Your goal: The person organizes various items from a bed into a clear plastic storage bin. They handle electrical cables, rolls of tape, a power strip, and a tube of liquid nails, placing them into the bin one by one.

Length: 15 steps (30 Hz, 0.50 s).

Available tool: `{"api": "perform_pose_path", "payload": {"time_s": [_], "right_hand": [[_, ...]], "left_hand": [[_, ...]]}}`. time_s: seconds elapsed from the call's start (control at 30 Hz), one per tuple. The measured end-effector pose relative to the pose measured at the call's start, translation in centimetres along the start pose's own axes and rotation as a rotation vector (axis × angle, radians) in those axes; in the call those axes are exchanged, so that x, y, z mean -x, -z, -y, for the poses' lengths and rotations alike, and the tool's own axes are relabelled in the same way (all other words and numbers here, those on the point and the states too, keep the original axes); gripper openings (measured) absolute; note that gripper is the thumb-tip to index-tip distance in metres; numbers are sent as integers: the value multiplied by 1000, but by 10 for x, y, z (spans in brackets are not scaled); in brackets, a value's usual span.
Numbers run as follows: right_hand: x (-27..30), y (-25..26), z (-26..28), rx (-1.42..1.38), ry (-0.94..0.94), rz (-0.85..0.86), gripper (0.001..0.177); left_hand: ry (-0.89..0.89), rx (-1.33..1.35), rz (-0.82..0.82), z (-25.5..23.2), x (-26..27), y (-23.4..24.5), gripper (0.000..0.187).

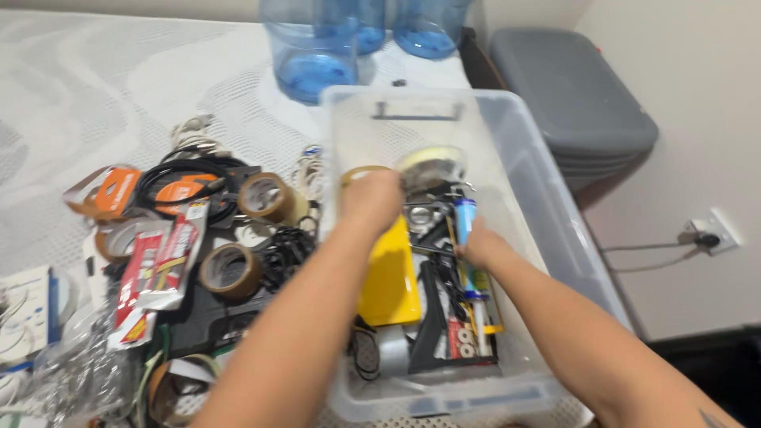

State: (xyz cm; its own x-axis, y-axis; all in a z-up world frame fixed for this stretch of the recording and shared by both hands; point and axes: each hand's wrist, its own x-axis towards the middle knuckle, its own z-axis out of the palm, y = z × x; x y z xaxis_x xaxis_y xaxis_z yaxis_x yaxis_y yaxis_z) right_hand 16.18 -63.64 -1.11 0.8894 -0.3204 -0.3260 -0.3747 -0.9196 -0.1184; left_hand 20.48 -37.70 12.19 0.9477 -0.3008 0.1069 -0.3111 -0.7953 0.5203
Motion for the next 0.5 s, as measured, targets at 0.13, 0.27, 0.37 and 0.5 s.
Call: {"api": "perform_pose_path", "payload": {"time_s": [0.13,0.27,0.37,0.5], "right_hand": [[30,13,15,135,116,-42,105],[23,10,39,-92,178,-131,83],[20,-2,32,-131,215,-43,76],[15,-1,46,-208,206,0,69]], "left_hand": [[-207,140,-95,-26,2,-20,15],[-279,148,-26,-23,-7,-25,17],[-250,183,55,-34,-6,-30,21],[-245,200,50,-24,-1,-19,27]]}}
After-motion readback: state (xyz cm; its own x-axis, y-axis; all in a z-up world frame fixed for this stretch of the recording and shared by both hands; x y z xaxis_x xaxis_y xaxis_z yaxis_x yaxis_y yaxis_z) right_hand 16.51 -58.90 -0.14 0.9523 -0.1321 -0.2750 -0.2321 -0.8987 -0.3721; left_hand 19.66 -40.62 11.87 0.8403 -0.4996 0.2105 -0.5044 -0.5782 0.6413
